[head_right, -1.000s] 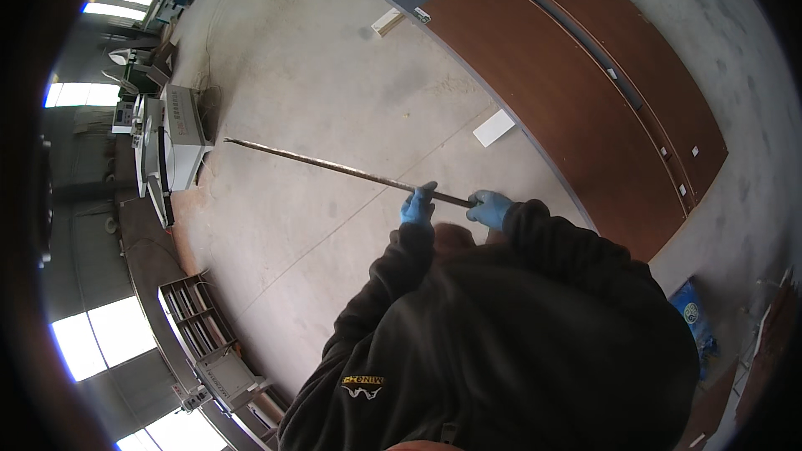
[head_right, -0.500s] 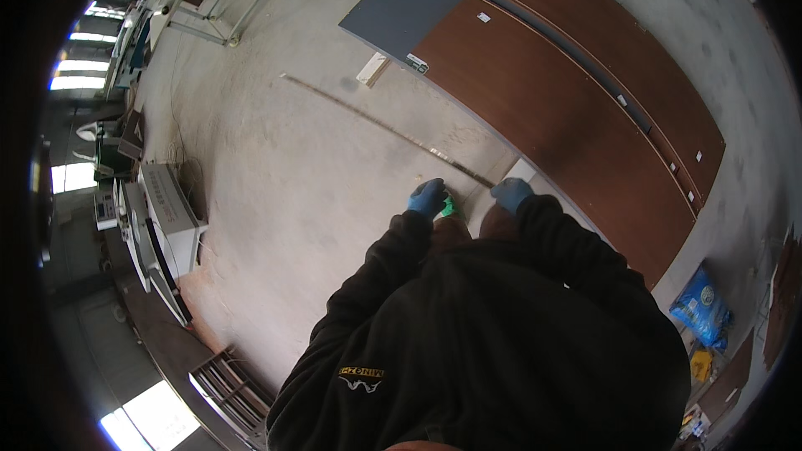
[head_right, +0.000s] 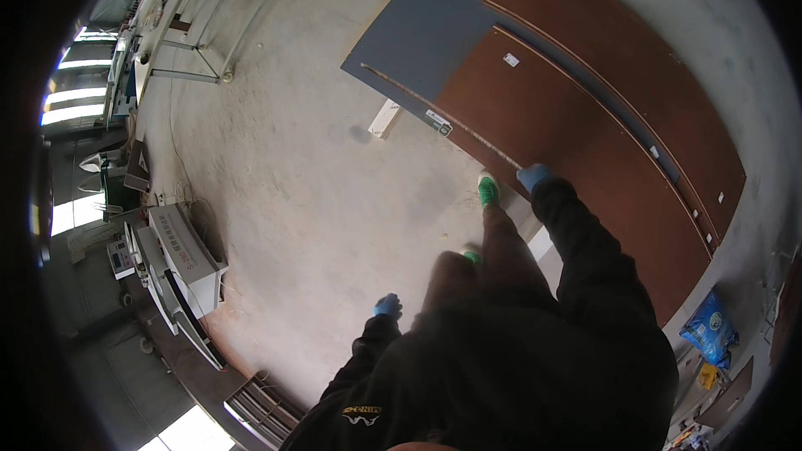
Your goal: The person kneels on the floor and aligns several large brown wooden panels, then stands to carry a stack to a table. They wipe one panel with a cloth and place a thin metal rod along the edge of a panel on the floor.
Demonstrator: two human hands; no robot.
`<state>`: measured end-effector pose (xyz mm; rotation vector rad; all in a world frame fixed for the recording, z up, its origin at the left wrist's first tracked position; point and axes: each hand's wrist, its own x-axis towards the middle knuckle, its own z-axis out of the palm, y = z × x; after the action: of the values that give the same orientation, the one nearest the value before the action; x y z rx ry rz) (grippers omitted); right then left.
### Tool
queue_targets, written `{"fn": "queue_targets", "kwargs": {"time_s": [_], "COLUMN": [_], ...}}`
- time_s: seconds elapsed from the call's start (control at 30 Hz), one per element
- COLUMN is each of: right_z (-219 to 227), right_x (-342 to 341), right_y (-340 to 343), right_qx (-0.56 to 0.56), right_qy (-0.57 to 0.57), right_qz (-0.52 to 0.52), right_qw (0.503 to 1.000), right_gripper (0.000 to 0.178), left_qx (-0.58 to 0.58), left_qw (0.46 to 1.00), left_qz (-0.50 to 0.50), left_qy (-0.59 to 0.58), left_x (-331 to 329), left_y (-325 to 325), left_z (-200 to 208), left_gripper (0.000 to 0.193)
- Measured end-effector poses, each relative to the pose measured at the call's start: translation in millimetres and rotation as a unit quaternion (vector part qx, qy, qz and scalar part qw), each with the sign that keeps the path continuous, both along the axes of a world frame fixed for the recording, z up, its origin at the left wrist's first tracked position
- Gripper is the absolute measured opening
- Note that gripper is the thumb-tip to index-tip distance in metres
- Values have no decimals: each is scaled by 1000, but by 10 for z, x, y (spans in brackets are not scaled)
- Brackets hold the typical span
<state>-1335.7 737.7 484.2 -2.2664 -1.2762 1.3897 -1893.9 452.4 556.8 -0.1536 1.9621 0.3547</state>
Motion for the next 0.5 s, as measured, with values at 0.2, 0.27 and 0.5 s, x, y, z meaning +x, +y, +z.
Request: {"fn": "queue_targets", "kwargs": {"time_s": [0.2, 0.27, 0.5], "right_z": [-508, -504, -1035], "right_x": [-292, -388, -755], "right_y": [1566, 2003, 2848], "right_qx": [-62, -106, -116], "right_qy": [-59, -56, -67], "right_qz": [-13, 5, -32], "right_qw": [996, 993, 990], "right_gripper": [39, 50, 56], "left_qx": [29, 48, 59], "left_qw": [946, 961, 945], "left_qz": [-321, -270, -320], "left_qy": [26, -25, -35], "left_x": [435, 758, 1099], "left_y": [591, 848, 1717], "left_z": [-397, -454, -462], "left_gripper": [33, 34, 33]}}
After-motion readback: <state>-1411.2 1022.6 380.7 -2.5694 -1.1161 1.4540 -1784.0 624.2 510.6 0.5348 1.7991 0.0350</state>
